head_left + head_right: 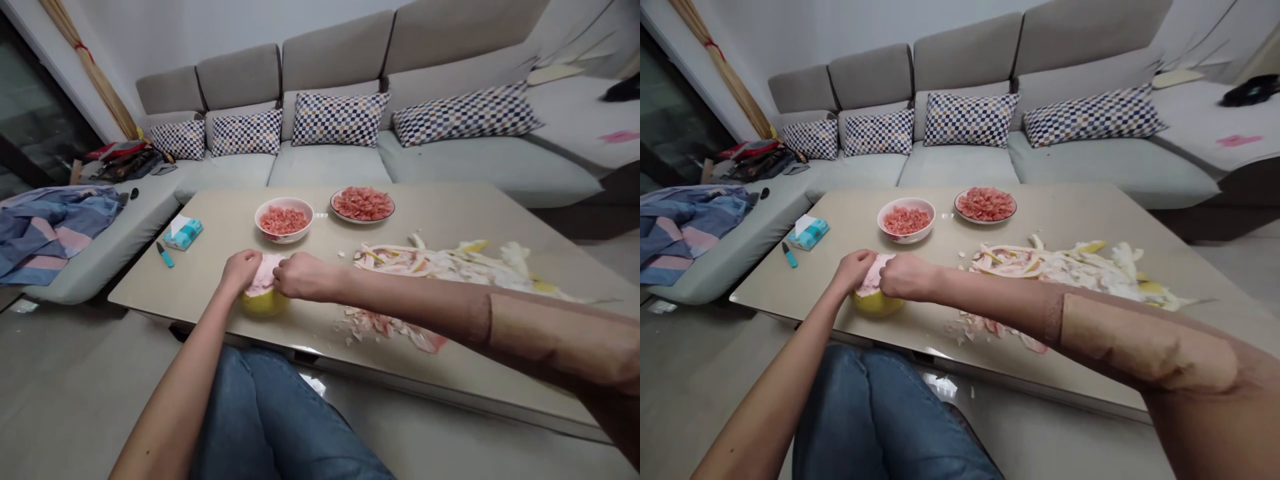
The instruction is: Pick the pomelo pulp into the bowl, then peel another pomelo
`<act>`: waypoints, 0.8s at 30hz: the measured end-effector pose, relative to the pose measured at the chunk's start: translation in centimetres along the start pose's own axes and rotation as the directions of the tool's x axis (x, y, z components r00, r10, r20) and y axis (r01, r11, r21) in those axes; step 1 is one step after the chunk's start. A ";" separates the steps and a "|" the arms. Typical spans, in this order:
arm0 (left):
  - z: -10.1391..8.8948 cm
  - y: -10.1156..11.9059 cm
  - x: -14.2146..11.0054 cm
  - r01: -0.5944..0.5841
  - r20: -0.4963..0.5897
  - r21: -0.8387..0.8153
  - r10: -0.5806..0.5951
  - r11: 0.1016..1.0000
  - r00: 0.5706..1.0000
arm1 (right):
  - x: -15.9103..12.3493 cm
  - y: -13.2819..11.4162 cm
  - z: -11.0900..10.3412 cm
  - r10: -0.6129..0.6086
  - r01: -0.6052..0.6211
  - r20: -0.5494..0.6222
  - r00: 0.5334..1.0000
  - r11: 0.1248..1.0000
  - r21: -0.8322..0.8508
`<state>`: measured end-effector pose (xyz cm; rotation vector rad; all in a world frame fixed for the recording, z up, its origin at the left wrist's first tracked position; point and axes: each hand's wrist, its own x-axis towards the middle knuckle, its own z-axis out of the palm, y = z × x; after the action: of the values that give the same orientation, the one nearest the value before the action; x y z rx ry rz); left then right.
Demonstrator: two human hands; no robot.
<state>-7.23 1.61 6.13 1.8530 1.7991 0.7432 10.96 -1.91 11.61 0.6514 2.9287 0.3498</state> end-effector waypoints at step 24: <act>0.1 -0.2 -0.2 0.036 -0.024 0.039 -0.035 0.999 0.999 | 0.1 -1.4 1.4 0.034 -0.035 -0.053 0.998 0.999 -0.019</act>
<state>-7.27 1.43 5.92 1.8392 1.8694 0.7246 10.53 -2.81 9.90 0.7007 2.9630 0.4053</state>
